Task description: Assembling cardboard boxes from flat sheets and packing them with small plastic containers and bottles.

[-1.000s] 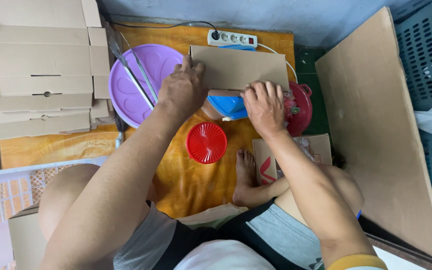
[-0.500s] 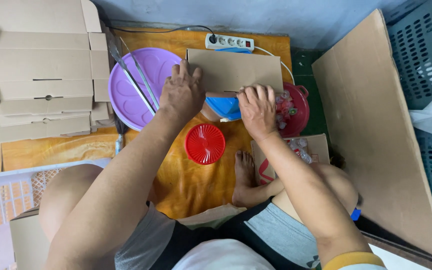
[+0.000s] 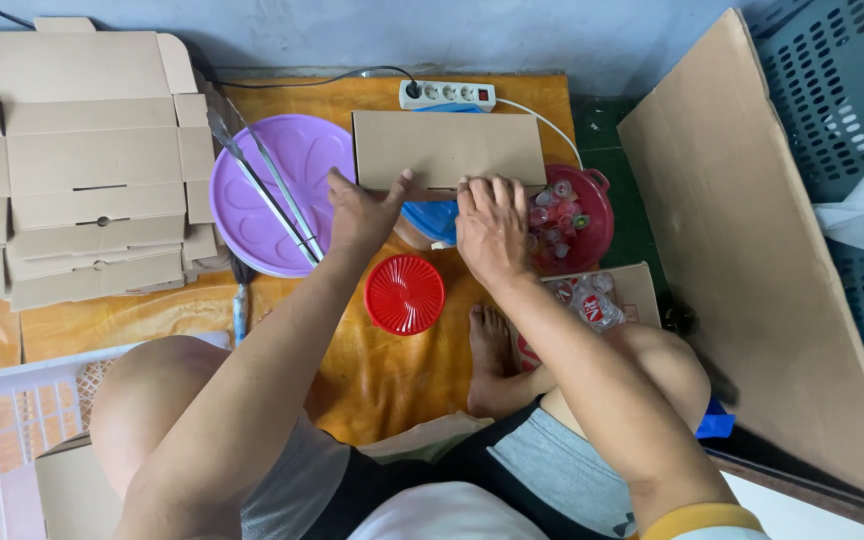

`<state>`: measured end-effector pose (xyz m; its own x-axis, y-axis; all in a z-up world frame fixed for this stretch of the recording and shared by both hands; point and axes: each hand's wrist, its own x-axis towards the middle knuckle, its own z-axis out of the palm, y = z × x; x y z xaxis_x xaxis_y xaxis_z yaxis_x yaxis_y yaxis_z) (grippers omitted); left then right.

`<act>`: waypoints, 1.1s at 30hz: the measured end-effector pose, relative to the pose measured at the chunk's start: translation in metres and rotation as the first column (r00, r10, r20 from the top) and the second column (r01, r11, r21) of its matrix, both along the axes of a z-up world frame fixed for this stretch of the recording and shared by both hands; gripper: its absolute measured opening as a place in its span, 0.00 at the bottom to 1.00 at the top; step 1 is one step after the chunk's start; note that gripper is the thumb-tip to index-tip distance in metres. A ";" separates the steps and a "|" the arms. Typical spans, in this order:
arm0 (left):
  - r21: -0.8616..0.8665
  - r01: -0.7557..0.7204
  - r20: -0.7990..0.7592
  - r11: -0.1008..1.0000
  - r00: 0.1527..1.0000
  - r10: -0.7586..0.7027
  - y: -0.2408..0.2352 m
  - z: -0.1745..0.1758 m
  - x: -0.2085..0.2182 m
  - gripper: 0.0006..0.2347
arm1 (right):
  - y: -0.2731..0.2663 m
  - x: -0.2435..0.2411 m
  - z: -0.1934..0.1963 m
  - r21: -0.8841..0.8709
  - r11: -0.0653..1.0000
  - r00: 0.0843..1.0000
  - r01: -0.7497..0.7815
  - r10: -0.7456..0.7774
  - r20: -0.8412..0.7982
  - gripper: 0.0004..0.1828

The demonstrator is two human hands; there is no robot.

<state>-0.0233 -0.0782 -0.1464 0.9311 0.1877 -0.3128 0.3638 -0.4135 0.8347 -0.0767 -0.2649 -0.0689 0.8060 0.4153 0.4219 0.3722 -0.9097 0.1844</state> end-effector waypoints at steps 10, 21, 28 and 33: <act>-0.536 -0.146 -0.213 0.831 0.976 0.034 -0.025 0.043 -0.041 0.52 | 0.015 -0.007 0.010 -0.026 0.991 0.980 0.130 -0.133 -0.148 0.21; -0.424 -0.257 -0.235 0.869 0.957 0.168 -0.070 -0.017 0.012 0.42 | 0.006 0.008 0.004 0.108 0.991 0.993 0.075 -0.065 -0.101 0.18; -0.405 -0.270 -0.262 0.873 0.950 0.172 -0.068 0.029 0.001 0.37 | -0.060 0.037 0.010 0.607 0.516 0.795 0.604 -0.434 -0.423 0.28; -0.440 -0.245 -0.282 0.864 0.951 0.126 -0.063 0.030 0.001 0.33 | -0.064 0.038 0.010 0.457 0.101 0.467 0.884 -0.125 -0.875 0.50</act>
